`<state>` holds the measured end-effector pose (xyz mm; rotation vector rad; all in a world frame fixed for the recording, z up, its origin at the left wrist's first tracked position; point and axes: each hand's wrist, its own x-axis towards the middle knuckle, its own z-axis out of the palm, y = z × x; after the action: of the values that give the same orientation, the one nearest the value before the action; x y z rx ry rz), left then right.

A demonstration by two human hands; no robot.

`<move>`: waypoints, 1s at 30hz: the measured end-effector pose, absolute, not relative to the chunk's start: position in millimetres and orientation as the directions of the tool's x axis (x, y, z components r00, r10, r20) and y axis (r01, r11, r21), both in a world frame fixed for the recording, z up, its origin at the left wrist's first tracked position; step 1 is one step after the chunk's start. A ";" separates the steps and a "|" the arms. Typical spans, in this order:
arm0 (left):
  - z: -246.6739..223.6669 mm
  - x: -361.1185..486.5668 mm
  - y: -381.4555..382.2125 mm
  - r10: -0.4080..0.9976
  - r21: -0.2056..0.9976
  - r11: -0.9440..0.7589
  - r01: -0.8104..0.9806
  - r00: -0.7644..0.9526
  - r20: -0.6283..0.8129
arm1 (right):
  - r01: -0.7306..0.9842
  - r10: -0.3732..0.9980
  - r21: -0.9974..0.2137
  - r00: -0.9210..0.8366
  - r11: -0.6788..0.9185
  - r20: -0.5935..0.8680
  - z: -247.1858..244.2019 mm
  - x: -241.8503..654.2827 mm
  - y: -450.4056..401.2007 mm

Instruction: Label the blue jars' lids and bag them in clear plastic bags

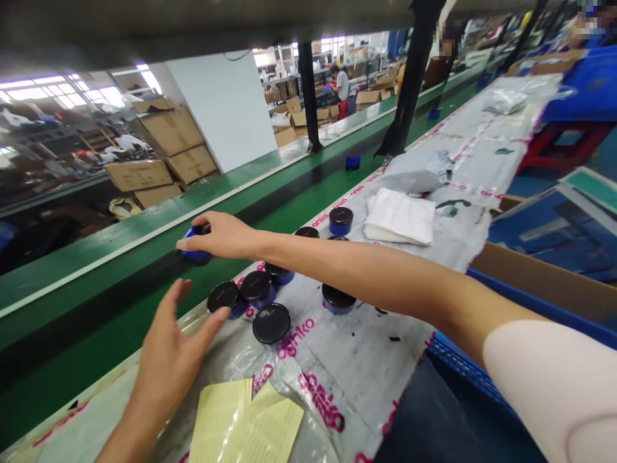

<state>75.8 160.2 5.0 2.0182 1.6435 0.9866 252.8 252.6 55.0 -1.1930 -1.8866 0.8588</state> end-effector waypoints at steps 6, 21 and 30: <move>49.2 89.7 126.8 0.936 0.912 -0.279 0.301 -0.125 0.328 | -0.115 0.886 -0.959 -0.367 0.260 0.284 59.3 240.4 171.5; -4.8 18.7 74.3 0.995 0.363 -0.074 0.929 0.046 0.086 | 0.711 0.918 -0.678 -0.372 0.187 -0.137 16.3 304.2 21.8; 15.9 68.3 36.4 0.941 0.668 -0.334 0.665 0.194 0.278 | 0.206 0.899 -0.977 -0.418 -0.048 -0.133 6.2 297.2 35.2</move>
<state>68.3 36.4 15.9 2.0756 1.5024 0.9347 297.2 35.2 6.2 -1.1815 -1.6418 1.5116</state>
